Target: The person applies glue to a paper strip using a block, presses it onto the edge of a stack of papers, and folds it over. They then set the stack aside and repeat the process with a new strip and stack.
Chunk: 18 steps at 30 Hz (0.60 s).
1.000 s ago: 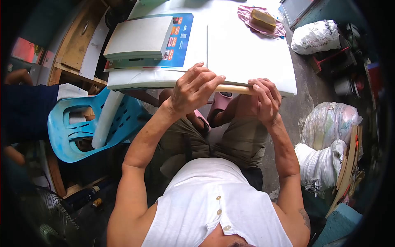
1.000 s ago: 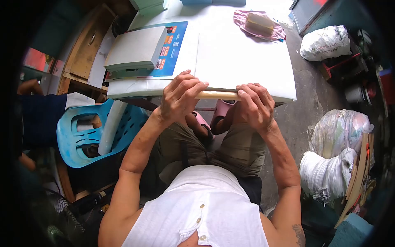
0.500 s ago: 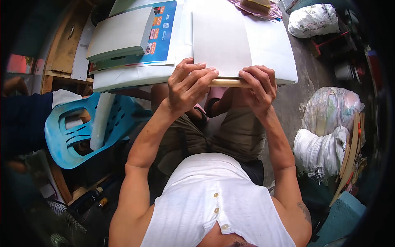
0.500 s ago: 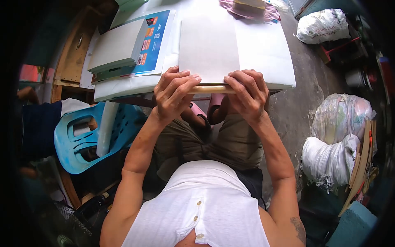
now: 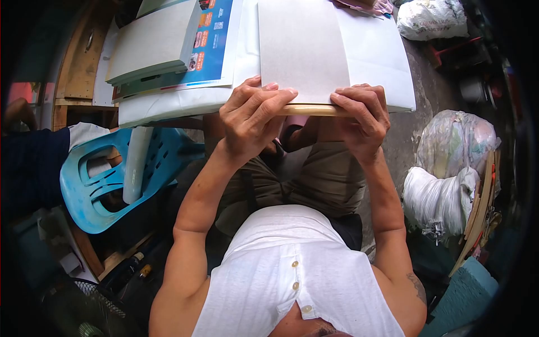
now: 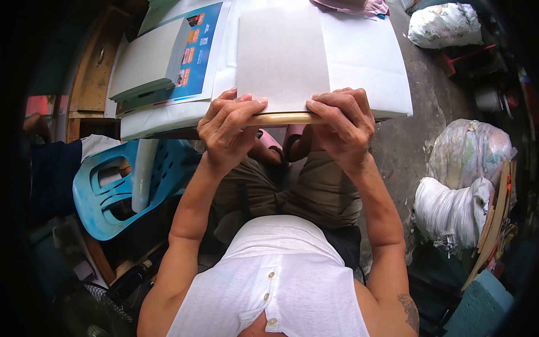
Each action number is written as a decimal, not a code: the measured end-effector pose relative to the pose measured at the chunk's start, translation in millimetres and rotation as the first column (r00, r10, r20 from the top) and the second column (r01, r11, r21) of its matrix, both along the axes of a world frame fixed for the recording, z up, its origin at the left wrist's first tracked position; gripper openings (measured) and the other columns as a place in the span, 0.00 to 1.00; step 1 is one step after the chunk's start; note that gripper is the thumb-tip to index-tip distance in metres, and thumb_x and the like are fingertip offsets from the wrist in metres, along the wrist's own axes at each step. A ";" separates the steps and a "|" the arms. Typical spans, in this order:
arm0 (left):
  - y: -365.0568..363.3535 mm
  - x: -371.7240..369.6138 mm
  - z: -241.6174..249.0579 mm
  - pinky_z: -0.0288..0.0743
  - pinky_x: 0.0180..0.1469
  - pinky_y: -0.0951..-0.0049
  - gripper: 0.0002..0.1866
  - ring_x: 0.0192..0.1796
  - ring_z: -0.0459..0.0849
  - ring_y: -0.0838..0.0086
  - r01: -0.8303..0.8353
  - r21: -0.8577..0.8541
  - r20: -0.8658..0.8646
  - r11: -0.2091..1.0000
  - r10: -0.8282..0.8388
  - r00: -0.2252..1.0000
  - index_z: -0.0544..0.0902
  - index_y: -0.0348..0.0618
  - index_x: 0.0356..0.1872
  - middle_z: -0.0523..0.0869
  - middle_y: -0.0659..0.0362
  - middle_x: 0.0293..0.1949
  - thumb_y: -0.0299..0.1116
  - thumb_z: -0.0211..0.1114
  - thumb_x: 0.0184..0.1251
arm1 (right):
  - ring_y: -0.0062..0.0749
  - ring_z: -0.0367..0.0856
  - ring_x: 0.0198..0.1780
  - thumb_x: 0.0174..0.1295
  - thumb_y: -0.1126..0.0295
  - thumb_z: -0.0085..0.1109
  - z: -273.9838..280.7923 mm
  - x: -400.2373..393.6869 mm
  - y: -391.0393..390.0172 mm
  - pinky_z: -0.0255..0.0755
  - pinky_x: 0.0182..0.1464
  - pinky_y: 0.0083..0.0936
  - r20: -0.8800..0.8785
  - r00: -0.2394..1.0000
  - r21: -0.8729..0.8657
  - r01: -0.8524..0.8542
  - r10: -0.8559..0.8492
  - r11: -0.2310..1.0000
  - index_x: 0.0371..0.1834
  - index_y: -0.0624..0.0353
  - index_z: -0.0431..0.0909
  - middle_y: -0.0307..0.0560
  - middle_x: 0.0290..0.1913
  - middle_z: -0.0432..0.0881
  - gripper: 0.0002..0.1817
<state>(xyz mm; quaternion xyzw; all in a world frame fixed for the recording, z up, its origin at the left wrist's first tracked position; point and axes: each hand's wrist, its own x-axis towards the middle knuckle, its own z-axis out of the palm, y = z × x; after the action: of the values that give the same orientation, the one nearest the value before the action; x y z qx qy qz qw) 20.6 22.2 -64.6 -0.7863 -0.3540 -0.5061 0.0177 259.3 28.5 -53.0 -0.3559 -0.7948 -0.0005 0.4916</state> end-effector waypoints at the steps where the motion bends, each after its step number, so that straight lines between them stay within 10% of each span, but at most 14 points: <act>1: -0.3 -1.6 2.5 0.83 0.60 0.59 0.19 0.42 0.90 0.71 0.009 -0.014 -0.004 1.000 -0.009 1.000 0.89 0.50 0.52 0.93 0.63 0.40 0.30 0.79 0.57 | 0.33 0.82 0.43 0.44 0.78 0.77 2.3 0.9 -0.3 0.80 0.46 0.30 0.000 1.000 -0.023 -0.010 0.010 1.000 0.42 0.55 0.90 0.39 0.39 0.88 0.18; 18: 0.1 3.8 3.3 0.76 0.36 0.71 0.26 0.33 0.79 0.72 -0.057 -0.073 0.031 0.996 0.059 0.998 0.89 0.52 0.53 0.84 0.67 0.31 0.37 0.84 0.49 | 0.31 0.76 0.41 0.34 0.77 0.82 5.7 -12.1 -7.2 0.73 0.41 0.28 -0.046 0.994 -0.183 0.091 -0.101 0.979 0.35 0.54 0.86 0.38 0.37 0.85 0.21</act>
<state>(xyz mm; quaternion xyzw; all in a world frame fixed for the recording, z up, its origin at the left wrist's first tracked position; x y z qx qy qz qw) 24.4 22.2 -61.3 -0.7672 -0.3947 -0.5056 -0.0018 247.2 21.3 -47.3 -0.4370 -0.7596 0.0578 0.4783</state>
